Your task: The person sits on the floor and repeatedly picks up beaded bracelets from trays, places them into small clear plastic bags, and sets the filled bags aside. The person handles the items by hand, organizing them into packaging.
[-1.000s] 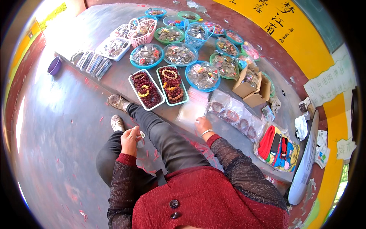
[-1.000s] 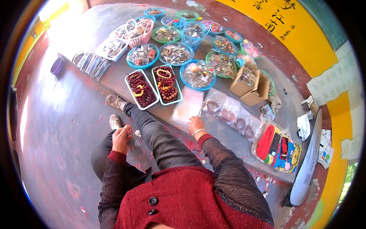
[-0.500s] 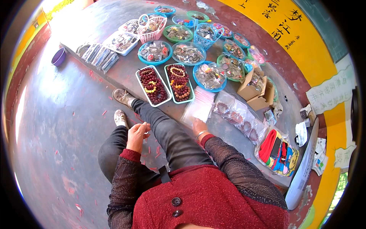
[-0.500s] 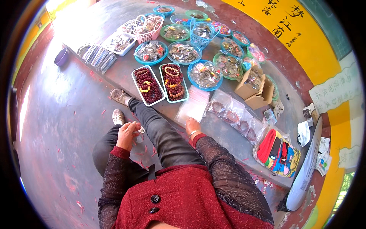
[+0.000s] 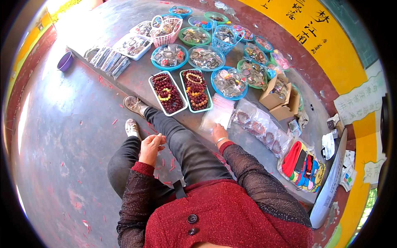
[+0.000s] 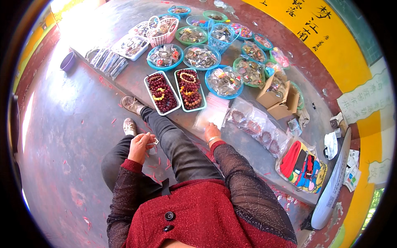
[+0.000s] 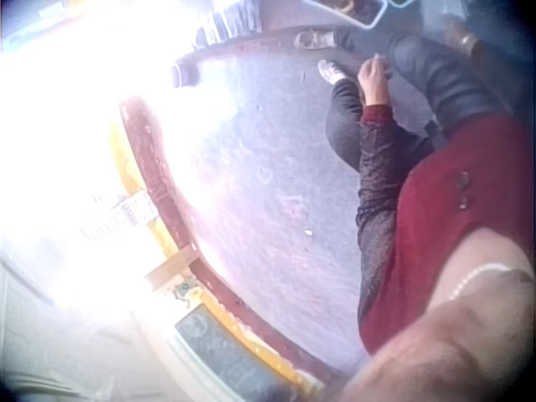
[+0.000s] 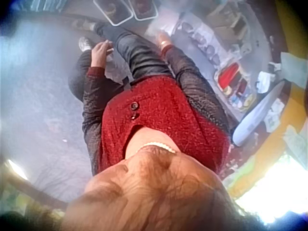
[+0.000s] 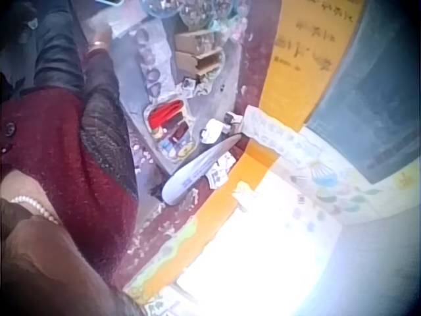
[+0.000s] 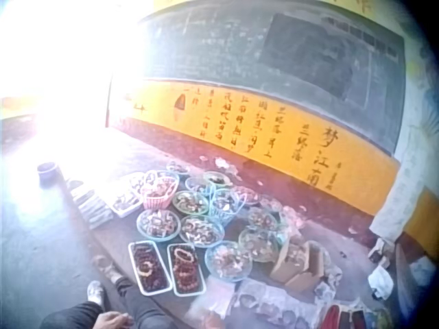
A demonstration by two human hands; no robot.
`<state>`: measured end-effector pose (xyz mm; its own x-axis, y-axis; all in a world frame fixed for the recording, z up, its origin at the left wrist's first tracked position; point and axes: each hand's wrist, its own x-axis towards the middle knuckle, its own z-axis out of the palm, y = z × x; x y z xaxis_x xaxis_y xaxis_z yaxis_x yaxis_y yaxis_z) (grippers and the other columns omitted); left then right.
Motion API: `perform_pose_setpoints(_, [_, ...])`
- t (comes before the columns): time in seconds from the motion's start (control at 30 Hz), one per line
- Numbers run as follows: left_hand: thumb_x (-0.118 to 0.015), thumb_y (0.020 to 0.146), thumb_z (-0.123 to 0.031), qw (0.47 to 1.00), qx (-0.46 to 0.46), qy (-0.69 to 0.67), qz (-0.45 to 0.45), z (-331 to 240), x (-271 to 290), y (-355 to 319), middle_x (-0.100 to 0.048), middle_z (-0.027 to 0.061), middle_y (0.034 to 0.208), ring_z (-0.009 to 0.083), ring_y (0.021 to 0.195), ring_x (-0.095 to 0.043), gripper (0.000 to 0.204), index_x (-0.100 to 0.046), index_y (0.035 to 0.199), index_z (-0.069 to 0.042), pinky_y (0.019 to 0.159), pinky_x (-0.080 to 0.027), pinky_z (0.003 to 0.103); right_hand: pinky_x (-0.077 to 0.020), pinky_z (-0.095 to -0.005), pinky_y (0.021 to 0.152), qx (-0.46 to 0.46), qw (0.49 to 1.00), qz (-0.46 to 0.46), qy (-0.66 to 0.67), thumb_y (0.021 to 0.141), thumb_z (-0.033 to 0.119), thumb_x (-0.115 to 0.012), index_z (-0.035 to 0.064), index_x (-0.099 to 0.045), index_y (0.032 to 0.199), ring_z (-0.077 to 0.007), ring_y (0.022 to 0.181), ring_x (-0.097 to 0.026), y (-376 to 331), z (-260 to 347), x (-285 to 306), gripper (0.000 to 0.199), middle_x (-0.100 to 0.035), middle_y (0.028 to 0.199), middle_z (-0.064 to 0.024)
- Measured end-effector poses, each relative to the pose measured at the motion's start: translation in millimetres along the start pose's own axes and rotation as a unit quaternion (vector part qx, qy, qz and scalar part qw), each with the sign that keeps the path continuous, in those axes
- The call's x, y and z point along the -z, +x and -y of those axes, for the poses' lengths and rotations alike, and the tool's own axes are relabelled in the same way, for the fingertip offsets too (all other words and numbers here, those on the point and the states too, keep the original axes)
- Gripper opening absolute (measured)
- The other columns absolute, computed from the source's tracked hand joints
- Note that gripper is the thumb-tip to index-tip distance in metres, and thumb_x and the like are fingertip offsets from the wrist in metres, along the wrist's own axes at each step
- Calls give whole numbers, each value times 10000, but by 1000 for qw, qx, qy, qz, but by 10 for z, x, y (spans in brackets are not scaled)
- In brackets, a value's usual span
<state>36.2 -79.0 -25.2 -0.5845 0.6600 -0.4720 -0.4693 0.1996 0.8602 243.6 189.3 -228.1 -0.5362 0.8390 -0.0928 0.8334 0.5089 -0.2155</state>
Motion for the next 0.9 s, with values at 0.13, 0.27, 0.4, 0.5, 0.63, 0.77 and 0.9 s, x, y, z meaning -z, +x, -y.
perform_pose_setpoints(0.13, [-537,906,-241,1000,0,0,-4,31,63,-12,-637,38,866,109,762,-588,223,-608,912,-30,662,-475,250,-501,-414,775,79,995,19,-63,778,141,-522,40,-623,912,-320,930,-585,-18,81,112,197,-579,1010,-156])
perform_pose_setpoints(0.27, [-540,906,-246,1000,-2,5,6,26,31,3,-640,37,861,109,760,-592,224,-606,908,-32,659,-476,251,-501,-423,774,65,996,29,-47,812,120,-441,31,-633,882,-325,916,-600,-6,25,163,222,-602,981,-162])
perform_pose_setpoints(0.4, [-541,907,-243,1000,-4,11,6,9,41,-11,-643,39,861,111,764,-596,221,-603,898,-31,658,-478,251,-504,-424,755,68,994,63,-53,791,103,-469,42,-623,877,-333,869,-614,-1,99,310,186,-598,953,-164])
perform_pose_setpoints(0.5, [-542,906,-239,1000,-8,13,6,2,59,-32,-645,45,863,113,763,-597,219,-601,892,-29,658,-479,251,-504,-426,737,85,996,6,-32,791,104,-472,47,-596,862,-332,868,-614,-13,158,502,154,-598,941,-160])
perform_pose_setpoints(0.63, [-542,905,-236,1000,-11,5,12,11,20,-3,-645,51,861,115,757,-597,220,-598,889,-24,657,-481,253,-491,-435,715,84,995,-56,-11,817,134,-468,60,-566,855,-356,842,-602,64,-132,489,129,-595,932,-158])
perform_pose_setpoints(0.77, [-540,905,-230,1000,-7,5,11,11,25,-8,-644,55,864,122,758,-595,217,-595,892,-21,654,-481,254,-472,-433,721,85,990,-98,61,831,168,-495,68,-552,854,-355,853,-585,45,-77,812,118,-588,912,-155])
perform_pose_setpoints(0.9, [-527,914,-268,999,14,-6,32,43,40,-13,-638,75,899,146,796,-604,263,-590,914,-12,686,-488,266,-467,-401,749,189,962,-154,122,819,155,-536,66,-554,874,-326,875,-574,-296,454,1576,107,-596,984,-143])
